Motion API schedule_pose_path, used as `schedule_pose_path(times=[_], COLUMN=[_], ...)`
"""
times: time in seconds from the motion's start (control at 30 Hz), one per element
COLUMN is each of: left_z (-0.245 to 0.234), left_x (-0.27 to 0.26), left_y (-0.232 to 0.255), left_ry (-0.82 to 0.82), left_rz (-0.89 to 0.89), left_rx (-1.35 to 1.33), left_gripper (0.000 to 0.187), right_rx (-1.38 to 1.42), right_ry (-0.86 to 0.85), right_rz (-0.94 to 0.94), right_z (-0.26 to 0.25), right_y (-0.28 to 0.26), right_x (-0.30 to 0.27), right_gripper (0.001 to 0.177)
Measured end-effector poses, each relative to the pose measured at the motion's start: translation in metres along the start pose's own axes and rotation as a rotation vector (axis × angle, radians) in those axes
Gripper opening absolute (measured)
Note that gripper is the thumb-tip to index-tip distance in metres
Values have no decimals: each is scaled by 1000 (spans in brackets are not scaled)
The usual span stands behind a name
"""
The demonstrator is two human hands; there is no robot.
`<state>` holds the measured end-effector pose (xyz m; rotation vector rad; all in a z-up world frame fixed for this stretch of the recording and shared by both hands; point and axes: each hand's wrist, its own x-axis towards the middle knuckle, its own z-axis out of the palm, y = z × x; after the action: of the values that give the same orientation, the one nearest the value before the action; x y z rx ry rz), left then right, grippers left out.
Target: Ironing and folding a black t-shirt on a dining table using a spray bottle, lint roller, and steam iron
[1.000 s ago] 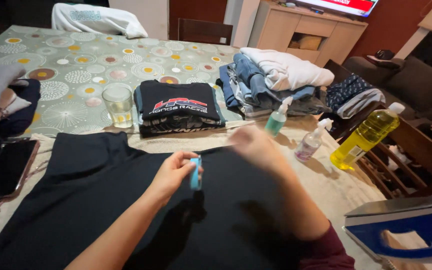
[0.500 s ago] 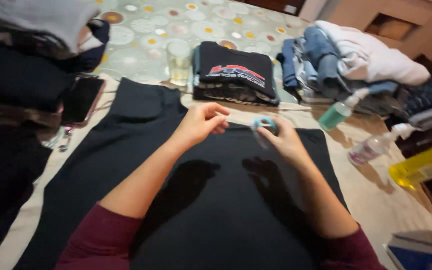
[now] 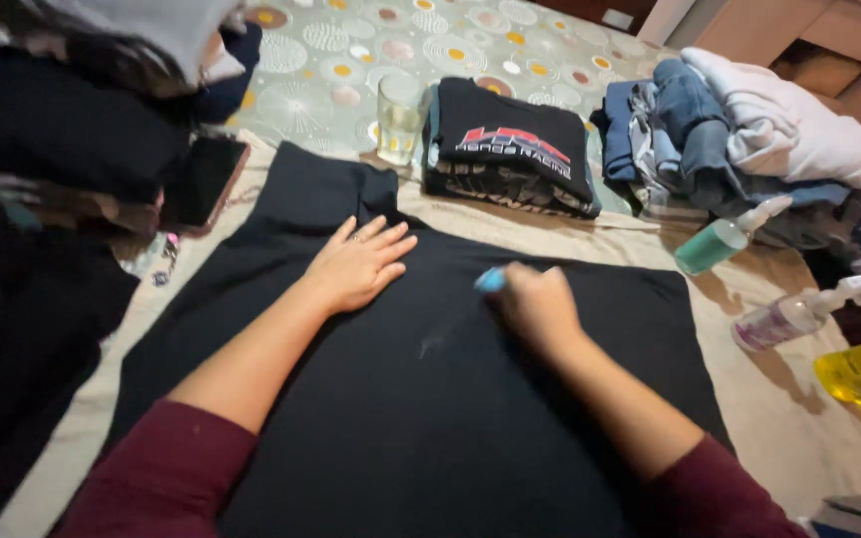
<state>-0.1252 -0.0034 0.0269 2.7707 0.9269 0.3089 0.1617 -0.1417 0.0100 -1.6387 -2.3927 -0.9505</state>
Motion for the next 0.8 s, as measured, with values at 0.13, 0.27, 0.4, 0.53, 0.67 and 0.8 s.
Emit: schedule_pose_path(times=[0.13, 0.27, 0.4, 0.53, 0.67, 0.8], left_z=[10, 10, 12, 12, 14, 7], left_x=[7, 8, 9, 13, 14, 9], left_y=[-8, -8, -12, -14, -15, -12], left_ry=[16, 9, 40, -9, 9, -18], left_rz=[-4, -2, 10, -7, -8, -10], left_rx=[71, 61, 82, 87, 104, 79], left_gripper=[51, 51, 50, 52, 51, 52], right_rx=[106, -227, 312, -232, 316, -285], right_ry=[33, 171, -110, 47, -83, -126], right_rz=[117, -50, 389, -103, 382, -97], right_z=[-35, 4, -8, -32, 9, -35], right_y=[-37, -50, -2, -70, 41, -43], right_x=[23, 29, 41, 43, 47, 3], right_gripper=[18, 15, 32, 15, 33, 10])
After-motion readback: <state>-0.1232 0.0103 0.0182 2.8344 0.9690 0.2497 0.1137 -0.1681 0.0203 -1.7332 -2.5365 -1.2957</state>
